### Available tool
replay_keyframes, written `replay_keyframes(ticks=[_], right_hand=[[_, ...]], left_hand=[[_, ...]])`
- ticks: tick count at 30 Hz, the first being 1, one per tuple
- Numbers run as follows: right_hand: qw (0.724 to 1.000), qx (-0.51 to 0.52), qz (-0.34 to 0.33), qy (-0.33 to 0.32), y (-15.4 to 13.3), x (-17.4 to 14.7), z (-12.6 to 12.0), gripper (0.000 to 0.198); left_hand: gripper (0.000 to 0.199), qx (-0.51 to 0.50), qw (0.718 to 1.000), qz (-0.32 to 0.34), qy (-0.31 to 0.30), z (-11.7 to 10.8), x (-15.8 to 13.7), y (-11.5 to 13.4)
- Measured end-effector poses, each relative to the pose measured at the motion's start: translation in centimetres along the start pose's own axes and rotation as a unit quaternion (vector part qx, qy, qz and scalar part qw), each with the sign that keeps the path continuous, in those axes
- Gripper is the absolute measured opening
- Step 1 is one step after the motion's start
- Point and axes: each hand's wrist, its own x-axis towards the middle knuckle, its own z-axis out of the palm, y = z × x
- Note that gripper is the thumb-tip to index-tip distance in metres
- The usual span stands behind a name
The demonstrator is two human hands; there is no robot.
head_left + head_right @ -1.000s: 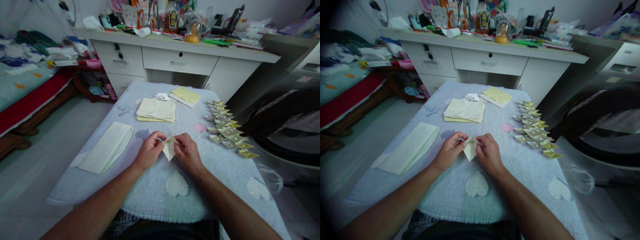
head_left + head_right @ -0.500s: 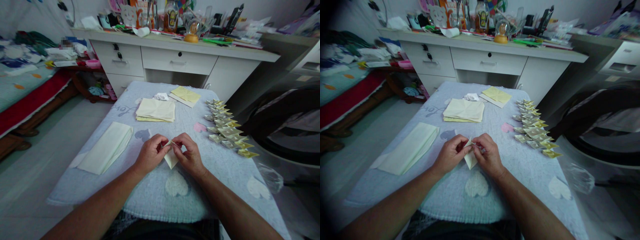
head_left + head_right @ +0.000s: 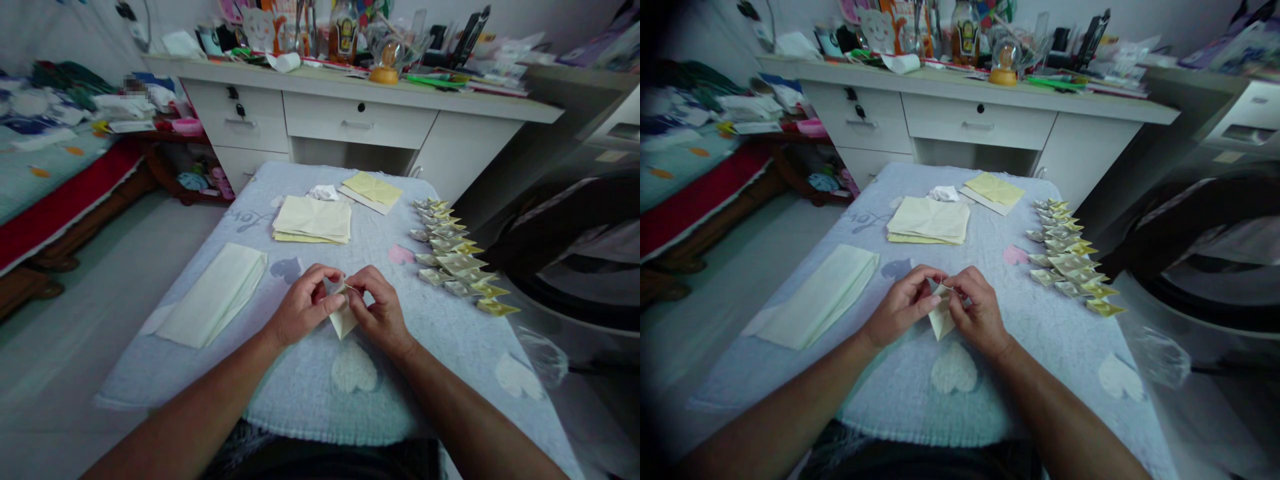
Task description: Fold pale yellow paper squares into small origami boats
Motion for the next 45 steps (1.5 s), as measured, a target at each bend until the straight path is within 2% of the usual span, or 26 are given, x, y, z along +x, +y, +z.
replay_keyframes(ticks=[5,9,13,21,26,38,45], right_hand=[[1.000,0.005,0.004,-0.004,-0.3,0.0,0.0,0.023],[0.999,0.026,0.020,-0.015,-0.3,0.1,0.0,0.019],[0.997,0.056,0.052,-0.015,-0.4,0.2,-0.1,0.014],[0.985,0.135,0.089,-0.066,0.1,0.2,-0.1,0.004],[0.973,0.181,0.118,-0.083,0.6,0.0,-0.1,0.009],[0.960,0.209,0.143,-0.118,0.4,0.2,-0.4,0.017],[0.932,0.273,0.199,-0.130,0.3,0.3,-0.5,0.021]], left_hand=[[0.027,-0.025,0.999,-0.033,-0.001,0.0,0.0,0.1],[0.031,-0.125,0.990,-0.057,-0.036,-0.1,0.0,0.1],[0.025,-0.204,0.973,-0.106,-0.013,0.2,0.3,0.0],[0.025,-0.223,0.965,-0.135,-0.018,0.3,0.5,-0.1],[0.025,-0.234,0.960,-0.149,-0.028,0.3,0.5,-0.1],[0.026,-0.276,0.945,-0.176,-0.022,0.4,0.5,-0.3],[0.028,-0.268,0.945,-0.186,-0.016,0.5,0.5,-0.2]])
